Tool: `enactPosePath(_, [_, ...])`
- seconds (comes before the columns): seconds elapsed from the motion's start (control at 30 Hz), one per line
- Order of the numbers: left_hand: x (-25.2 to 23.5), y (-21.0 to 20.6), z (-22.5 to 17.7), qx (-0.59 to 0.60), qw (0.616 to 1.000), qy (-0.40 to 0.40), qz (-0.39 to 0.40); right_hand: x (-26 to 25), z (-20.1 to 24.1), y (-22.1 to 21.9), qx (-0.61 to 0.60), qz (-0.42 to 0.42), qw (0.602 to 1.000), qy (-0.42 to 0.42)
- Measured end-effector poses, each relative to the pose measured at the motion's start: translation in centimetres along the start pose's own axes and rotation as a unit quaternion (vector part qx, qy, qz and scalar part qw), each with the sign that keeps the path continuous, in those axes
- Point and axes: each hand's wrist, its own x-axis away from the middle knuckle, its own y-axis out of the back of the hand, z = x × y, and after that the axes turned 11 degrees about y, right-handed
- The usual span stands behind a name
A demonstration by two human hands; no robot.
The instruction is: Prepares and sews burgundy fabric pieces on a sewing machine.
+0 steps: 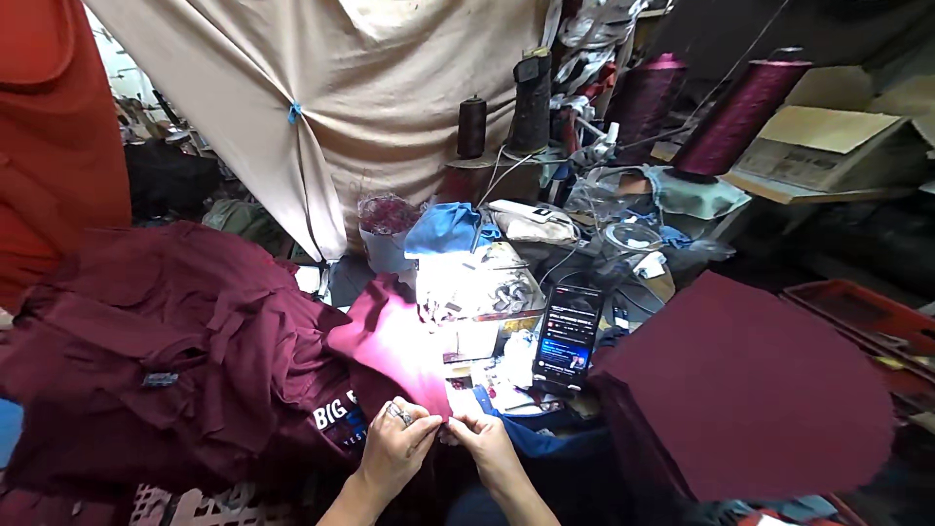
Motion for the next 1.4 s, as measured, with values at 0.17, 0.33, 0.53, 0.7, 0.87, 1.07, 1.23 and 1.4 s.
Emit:
enactPosePath(0.17, [0.1,0.0,-0.3,-0.032,0.999,-0.019,0.005,0.2,0.2,0.0,0.004,0.001,1.000,-0.004])
enactPosePath(0.33, [0.3,-0.1,-0.2,-0.011,0.999,-0.034,-0.006,0.2,-0.2,-0.2,0.008,-0.005,0.999,0.031])
enactPosePath(0.53, [-1.5,-1.2,1.5,-0.197,0.979,-0.040,-0.033,-0.4,0.9,-1.0,0.045,-0.021,0.997,0.053])
enactPosePath(0.7, [-6.1,-0.8,1.6,-0.253,0.965,0.018,0.065,-0.2,-1.6,-1.0,0.114,0.004,0.993,0.032])
enactPosePath(0.87, [-6.8,-0.8,1.3,-0.283,0.951,0.025,0.120,-0.1,-2.0,-0.8,0.123,0.000,0.992,0.031])
enactPosePath(1.07, [-7.1,-0.6,2.4,-0.268,0.960,-0.020,0.074,-4.4,-1.7,-0.9,0.174,-0.040,0.980,0.092])
enactPosePath(1.23, [-8.2,-0.7,3.7,-0.248,0.966,-0.051,0.055,-9.4,0.0,-1.8,0.169,-0.070,0.983,0.037])
enactPosePath(1.4, [-9.9,-0.7,4.3,-0.206,0.976,-0.056,0.047,-12.0,0.7,-2.1,0.174,-0.042,0.984,0.003])
